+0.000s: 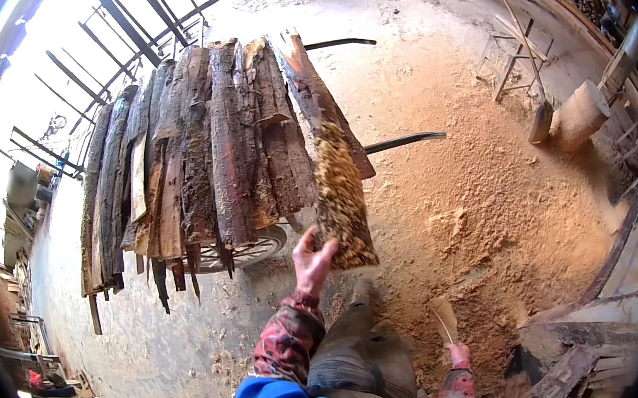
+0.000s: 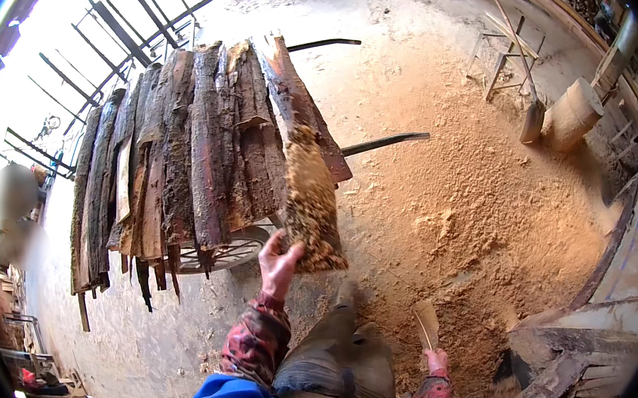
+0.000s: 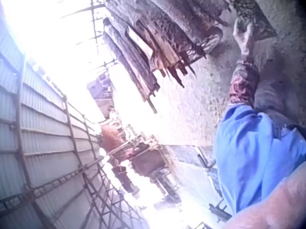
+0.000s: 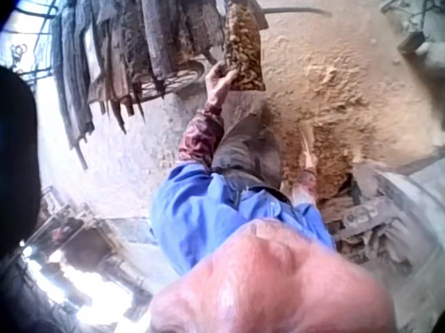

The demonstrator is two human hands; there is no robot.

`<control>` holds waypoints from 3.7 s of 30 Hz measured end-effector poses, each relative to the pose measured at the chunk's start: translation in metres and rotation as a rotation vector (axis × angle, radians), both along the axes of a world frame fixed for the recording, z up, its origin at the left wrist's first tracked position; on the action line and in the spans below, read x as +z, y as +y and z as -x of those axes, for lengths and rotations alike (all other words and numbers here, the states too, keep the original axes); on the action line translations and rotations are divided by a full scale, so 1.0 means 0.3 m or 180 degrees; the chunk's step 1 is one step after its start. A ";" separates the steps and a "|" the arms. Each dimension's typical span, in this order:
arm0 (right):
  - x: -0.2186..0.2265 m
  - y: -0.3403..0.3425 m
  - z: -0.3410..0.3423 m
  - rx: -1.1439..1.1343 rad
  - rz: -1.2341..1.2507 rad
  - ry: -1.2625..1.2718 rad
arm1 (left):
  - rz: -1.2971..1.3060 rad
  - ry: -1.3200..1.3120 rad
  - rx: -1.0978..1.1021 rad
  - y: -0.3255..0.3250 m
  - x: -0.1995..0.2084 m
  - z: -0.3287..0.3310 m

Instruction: The person picks up wooden planks from a pile on the floor and places them onto a metal rack. The person also picks up a thin stick from the sawdust-covered floor. The camera is extremely unstable, swinging rapidly and often obscuring the view of the hands and objects.

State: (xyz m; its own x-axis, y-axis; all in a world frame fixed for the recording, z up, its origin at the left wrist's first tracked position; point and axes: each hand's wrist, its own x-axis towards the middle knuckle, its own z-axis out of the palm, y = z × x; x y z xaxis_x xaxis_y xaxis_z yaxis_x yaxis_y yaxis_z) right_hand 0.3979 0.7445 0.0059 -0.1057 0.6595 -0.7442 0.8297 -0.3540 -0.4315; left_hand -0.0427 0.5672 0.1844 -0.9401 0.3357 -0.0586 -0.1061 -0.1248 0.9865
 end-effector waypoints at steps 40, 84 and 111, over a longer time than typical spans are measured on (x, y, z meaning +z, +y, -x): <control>0.959 -0.627 0.710 -0.0121 -0.0806 0.2453 | -0.1876 -0.1717 -0.1294 -0.104 0.084 -0.133; 1.477 -0.546 0.978 0.1448 -0.4501 0.1875 | 0.1754 0.2877 -0.1033 -0.862 0.439 0.812; 0.422 -0.994 0.479 -0.0037 -0.1152 0.0619 | 0.3147 0.2947 0.0785 -1.024 0.109 1.042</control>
